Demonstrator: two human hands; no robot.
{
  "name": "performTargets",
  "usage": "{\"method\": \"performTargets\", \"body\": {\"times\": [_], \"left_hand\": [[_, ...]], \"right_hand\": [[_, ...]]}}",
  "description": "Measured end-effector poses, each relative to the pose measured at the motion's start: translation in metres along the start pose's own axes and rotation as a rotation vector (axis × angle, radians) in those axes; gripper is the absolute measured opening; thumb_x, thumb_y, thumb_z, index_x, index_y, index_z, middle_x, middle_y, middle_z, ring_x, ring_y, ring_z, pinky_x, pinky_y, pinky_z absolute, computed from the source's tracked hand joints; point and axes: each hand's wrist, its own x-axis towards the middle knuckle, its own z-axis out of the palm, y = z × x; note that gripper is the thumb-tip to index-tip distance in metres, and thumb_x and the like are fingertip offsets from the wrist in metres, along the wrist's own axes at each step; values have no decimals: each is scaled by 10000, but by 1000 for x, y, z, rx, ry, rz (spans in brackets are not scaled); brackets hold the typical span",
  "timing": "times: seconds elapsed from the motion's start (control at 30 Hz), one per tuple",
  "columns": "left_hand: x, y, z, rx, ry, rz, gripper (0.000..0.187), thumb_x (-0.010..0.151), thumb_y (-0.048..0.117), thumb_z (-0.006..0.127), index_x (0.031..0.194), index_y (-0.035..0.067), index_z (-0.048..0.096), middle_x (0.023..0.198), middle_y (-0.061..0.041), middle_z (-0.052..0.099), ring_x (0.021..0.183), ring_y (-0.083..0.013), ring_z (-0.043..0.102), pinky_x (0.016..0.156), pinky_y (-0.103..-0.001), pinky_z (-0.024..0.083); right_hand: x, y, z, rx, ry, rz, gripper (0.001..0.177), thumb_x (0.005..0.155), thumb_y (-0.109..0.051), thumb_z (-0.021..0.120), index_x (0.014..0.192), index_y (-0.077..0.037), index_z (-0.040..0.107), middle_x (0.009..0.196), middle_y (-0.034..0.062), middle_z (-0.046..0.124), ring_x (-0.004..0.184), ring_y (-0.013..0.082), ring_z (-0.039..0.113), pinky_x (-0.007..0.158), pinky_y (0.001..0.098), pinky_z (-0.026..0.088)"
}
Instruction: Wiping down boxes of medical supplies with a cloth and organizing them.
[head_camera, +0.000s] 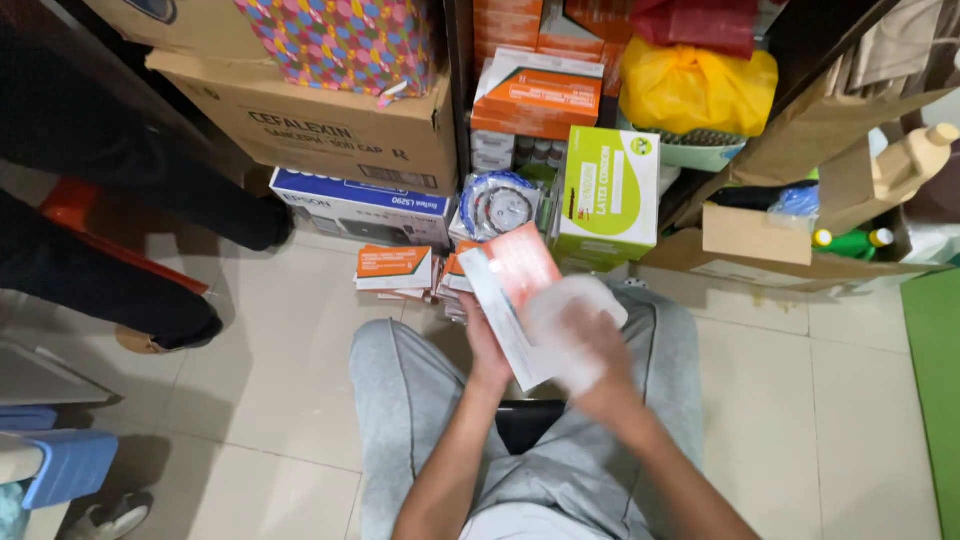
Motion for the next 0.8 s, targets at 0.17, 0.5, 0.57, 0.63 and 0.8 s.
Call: {"method": "performTargets", "body": {"times": [0.17, 0.5, 0.57, 0.63, 0.8], "left_hand": [[5, 10, 3, 4, -189, -193, 952, 764, 850, 614, 1435, 178, 566, 1445, -113, 603, 1049, -159, 696, 617, -134, 608], [-2, 7, 38, 59, -81, -102, 683, 872, 714, 636, 1251, 151, 719, 1188, -118, 750, 1025, -215, 738, 921, -358, 620], [16, 18, 34, 18, -50, -45, 693, 891, 716, 594, 1240, 132, 725, 1191, -141, 748, 1022, -252, 745, 935, -389, 617], [61, 21, 4, -57, -90, 0, 642, 884, 679, 646, 1196, 127, 744, 1209, -147, 740, 1048, -238, 745, 930, -383, 622], [24, -13, -19, -32, -46, -75, 627, 863, 707, 660, 1064, 119, 749, 1046, -110, 753, 910, -204, 741, 852, -343, 627]], "right_hand": [[16, -30, 4, -187, -283, -321, 879, 766, -157, 676, 1595, -294, 420, 1711, -12, 293, 1576, 272, 208, 1188, 583, 129], [87, -42, -8, -356, -346, -121, 792, 932, -490, 651, 1622, -263, 336, 1711, 71, 238, 1579, 309, 180, 1211, 582, 215], [54, -47, 2, -394, -400, -85, 811, 887, -498, 706, 1596, -262, 391, 1686, 53, 315, 1566, 290, 235, 1206, 567, 240], [14, -54, 14, -307, -378, -304, 936, 822, -538, 748, 1591, -148, 384, 1618, 161, 411, 1524, 352, 325, 1164, 622, 270], [49, -64, 11, -276, -480, -202, 793, 835, -449, 734, 1541, -202, 471, 1658, 175, 322, 1487, 453, 325, 1163, 638, 275]]}}
